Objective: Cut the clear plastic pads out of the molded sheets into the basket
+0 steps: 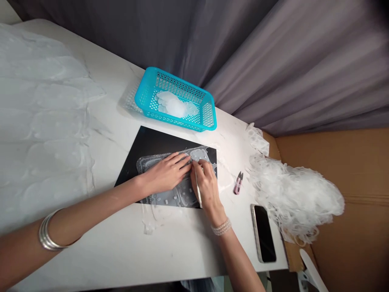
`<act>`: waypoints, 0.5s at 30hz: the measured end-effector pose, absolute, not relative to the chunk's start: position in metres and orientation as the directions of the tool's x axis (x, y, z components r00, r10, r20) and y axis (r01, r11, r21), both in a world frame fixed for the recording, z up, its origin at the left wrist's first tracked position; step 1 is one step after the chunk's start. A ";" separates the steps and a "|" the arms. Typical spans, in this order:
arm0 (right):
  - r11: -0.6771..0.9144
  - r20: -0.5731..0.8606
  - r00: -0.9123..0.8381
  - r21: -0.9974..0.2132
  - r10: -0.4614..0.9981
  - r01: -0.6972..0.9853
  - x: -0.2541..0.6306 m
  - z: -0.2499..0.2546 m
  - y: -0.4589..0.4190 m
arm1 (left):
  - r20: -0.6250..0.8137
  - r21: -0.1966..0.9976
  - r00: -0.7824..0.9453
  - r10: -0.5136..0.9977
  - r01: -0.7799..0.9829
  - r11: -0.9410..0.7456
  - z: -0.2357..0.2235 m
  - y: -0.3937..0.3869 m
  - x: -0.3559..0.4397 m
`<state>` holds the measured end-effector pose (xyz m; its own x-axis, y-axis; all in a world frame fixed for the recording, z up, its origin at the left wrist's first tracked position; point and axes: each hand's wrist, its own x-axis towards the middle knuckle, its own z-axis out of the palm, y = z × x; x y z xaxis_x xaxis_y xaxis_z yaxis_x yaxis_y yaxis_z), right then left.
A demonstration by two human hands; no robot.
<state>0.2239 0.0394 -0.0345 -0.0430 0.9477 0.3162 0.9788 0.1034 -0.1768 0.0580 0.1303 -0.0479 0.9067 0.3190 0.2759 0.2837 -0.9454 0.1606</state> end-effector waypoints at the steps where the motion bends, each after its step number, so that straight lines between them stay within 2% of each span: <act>1: 0.102 0.313 -0.040 -0.183 0.949 0.978 0.226 -0.035 0.041 | 0.273 0.154 0.910 0.313 0.280 -0.948 -0.049 0.130 0.058; 5: 0.139 0.206 -0.088 -0.250 0.975 0.958 0.221 -0.035 0.043 | 0.261 0.157 0.913 0.314 0.281 -0.947 -0.051 0.130 0.058; 8: 0.119 0.204 -0.029 -0.445 0.979 0.888 0.221 -0.036 0.043 | 0.255 0.178 0.907 0.335 0.296 -0.938 -0.052 0.129 0.057; 10: 0.041 0.250 0.164 -0.653 0.954 0.756 0.237 -0.035 0.041 | 0.250 0.202 0.902 0.351 0.306 -0.930 -0.052 0.128 0.056; 12: -0.040 0.239 0.474 -0.862 0.847 0.505 0.272 -0.028 0.033 | 0.242 0.234 0.900 0.364 0.310 -0.922 -0.053 0.128 0.055; 14: 0.001 0.135 0.737 -0.984 0.662 0.179 0.322 -0.017 0.018 | 0.235 0.264 0.899 0.369 0.306 -0.915 -0.054 0.128 0.055; 15: 0.019 0.112 0.786 -0.992 0.608 0.127 0.348 -0.011 0.008 | 0.233 0.278 0.898 0.372 0.305 -0.911 -0.054 0.129 0.055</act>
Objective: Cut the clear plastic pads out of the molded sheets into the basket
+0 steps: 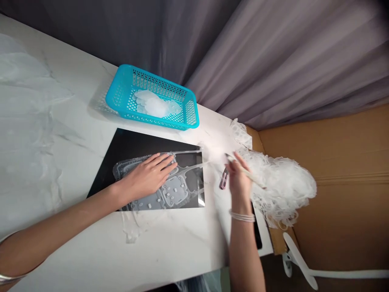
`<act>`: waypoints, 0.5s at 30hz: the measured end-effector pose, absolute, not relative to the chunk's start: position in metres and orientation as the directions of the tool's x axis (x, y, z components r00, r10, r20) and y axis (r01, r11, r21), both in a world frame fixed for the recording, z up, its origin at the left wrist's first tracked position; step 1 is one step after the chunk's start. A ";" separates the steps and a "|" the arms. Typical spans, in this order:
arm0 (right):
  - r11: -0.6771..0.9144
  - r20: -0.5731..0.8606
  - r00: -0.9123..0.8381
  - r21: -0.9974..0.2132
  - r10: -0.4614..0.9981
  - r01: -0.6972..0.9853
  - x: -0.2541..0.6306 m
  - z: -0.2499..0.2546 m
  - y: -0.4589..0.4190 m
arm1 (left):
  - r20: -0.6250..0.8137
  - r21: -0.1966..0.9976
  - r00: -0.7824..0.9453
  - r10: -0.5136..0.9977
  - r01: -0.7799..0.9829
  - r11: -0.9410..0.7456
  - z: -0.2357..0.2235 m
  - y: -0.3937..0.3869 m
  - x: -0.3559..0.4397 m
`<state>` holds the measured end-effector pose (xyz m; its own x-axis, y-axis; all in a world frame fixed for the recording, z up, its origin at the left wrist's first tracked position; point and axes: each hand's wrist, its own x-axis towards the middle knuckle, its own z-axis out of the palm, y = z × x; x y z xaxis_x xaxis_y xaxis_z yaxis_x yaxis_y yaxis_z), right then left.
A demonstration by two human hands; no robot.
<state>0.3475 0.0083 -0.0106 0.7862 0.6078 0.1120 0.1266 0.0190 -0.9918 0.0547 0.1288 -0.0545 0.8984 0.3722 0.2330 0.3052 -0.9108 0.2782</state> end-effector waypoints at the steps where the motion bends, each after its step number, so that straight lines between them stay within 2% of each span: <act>1: 0.034 0.103 0.811 -0.994 0.576 0.101 0.371 -0.004 -0.003 | 0.232 0.293 0.898 0.373 0.301 -0.908 -0.055 0.129 0.055; 5: 0.118 0.068 0.857 -0.993 0.510 0.009 0.413 0.019 -0.042 | 0.246 0.385 0.890 0.383 0.272 -0.882 -0.053 0.135 0.055; 10: 0.146 -0.043 0.813 -0.977 0.580 -0.155 0.353 0.031 -0.044 | 0.182 0.588 0.838 0.514 0.326 -0.740 -0.012 0.135 0.061; 12: 0.188 -0.096 0.772 -0.944 0.629 -0.270 0.320 0.038 -0.036 | 0.083 0.732 0.768 0.635 0.385 -0.562 0.013 0.128 0.065; 14: 0.224 -0.141 0.717 -0.894 0.683 -0.389 0.289 0.048 -0.031 | -0.092 0.900 0.711 0.697 0.358 -0.247 0.035 0.117 0.070; 15: 0.223 -0.160 0.687 -0.873 0.709 -0.434 0.276 0.054 -0.030 | -0.188 0.953 0.712 0.677 0.300 -0.051 0.044 0.112 0.073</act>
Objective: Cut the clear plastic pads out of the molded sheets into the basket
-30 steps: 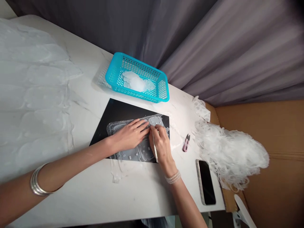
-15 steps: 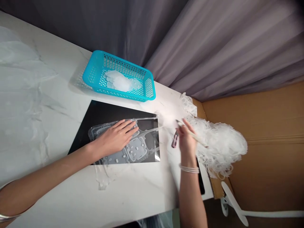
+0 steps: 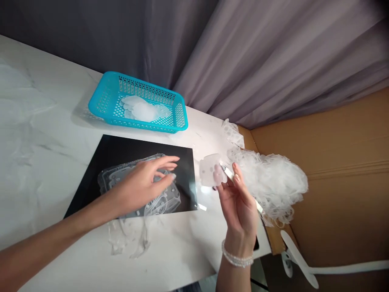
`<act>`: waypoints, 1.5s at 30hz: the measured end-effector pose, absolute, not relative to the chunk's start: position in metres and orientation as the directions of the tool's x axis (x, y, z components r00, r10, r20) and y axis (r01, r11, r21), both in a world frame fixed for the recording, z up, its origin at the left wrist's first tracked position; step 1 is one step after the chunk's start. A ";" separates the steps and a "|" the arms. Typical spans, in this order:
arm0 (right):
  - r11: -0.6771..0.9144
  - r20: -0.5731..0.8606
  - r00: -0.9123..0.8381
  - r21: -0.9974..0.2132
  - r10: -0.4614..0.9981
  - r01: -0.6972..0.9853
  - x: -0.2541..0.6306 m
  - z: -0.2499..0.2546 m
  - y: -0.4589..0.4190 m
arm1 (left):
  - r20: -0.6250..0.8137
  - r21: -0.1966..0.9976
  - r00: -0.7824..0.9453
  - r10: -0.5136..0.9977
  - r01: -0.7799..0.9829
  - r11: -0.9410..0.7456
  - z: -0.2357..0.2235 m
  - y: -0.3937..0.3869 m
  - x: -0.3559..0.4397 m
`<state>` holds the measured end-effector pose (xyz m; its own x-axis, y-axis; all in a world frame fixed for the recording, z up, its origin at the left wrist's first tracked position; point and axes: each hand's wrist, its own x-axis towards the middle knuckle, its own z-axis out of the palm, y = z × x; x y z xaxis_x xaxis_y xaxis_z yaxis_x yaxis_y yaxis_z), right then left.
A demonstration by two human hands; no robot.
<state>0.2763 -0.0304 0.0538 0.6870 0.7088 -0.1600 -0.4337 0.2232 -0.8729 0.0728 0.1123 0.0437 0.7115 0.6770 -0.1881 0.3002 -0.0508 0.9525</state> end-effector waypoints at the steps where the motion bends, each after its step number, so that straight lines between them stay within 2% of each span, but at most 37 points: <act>1: 0.211 -0.176 0.659 -0.860 0.731 -0.464 0.265 0.059 -0.031 | -0.264 0.964 0.738 0.621 0.223 0.145 0.050 0.108 0.075; 3: 0.168 -0.209 0.607 -0.847 0.767 -0.504 0.249 0.067 -0.032 | -0.312 0.888 0.828 0.466 0.081 0.452 0.058 0.102 0.077; 6: 0.130 -0.225 0.569 -0.847 0.791 -0.515 0.237 0.073 -0.035 | -0.294 0.766 0.895 0.335 0.010 0.643 0.062 0.100 0.075; 15: 0.153 -0.131 0.568 -0.892 0.813 -0.426 0.236 0.075 -0.039 | -0.316 0.750 0.870 0.379 -0.016 0.661 0.070 0.098 0.069; 22: 0.151 -0.122 0.575 -0.902 0.809 -0.404 0.239 0.077 -0.039 | -0.321 0.758 0.866 0.384 -0.009 0.653 0.068 0.096 0.069; 27: 0.232 0.004 0.670 -0.940 0.742 -0.251 0.228 0.070 -0.037 | -0.403 0.691 0.770 0.495 -0.099 0.716 0.062 0.098 0.069; 30: 0.186 0.045 0.615 -0.968 0.787 -0.167 0.212 0.068 -0.035 | -0.439 0.563 0.810 0.390 -0.091 0.822 0.066 0.098 0.072; 33: 0.088 -0.027 0.474 -0.972 0.880 -0.220 0.206 0.073 -0.037 | -0.425 0.438 0.861 0.279 -0.074 0.896 0.070 0.099 0.073; 34: 0.082 -0.040 0.485 -0.970 0.874 -0.229 0.208 0.075 -0.039 | -0.420 0.410 0.868 0.264 -0.078 0.909 0.071 0.100 0.073; 36: 0.116 -0.018 0.614 -0.977 0.789 -0.178 0.218 0.079 -0.042 | -0.407 0.369 0.880 0.247 -0.089 0.925 0.071 0.101 0.072; 38: 0.139 0.051 0.759 -0.989 0.649 -0.052 0.229 0.080 -0.044 | -0.387 0.347 0.890 0.240 -0.100 0.932 0.069 0.102 0.071; 41: 0.115 0.113 0.842 -0.991 0.528 0.061 0.237 0.075 -0.039 | -0.366 0.356 0.900 0.238 -0.100 0.929 0.069 0.102 0.070; 45: 0.061 0.059 0.789 -0.998 0.611 0.027 0.229 0.067 -0.024 | -0.350 0.392 0.911 0.218 -0.069 0.917 0.070 0.099 0.071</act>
<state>0.2295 -0.0245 0.0672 0.7893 0.6112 0.0590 0.0272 0.0611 -0.9978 0.0707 0.0995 0.0698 0.9111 0.2178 -0.3499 -0.0689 0.9174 0.3918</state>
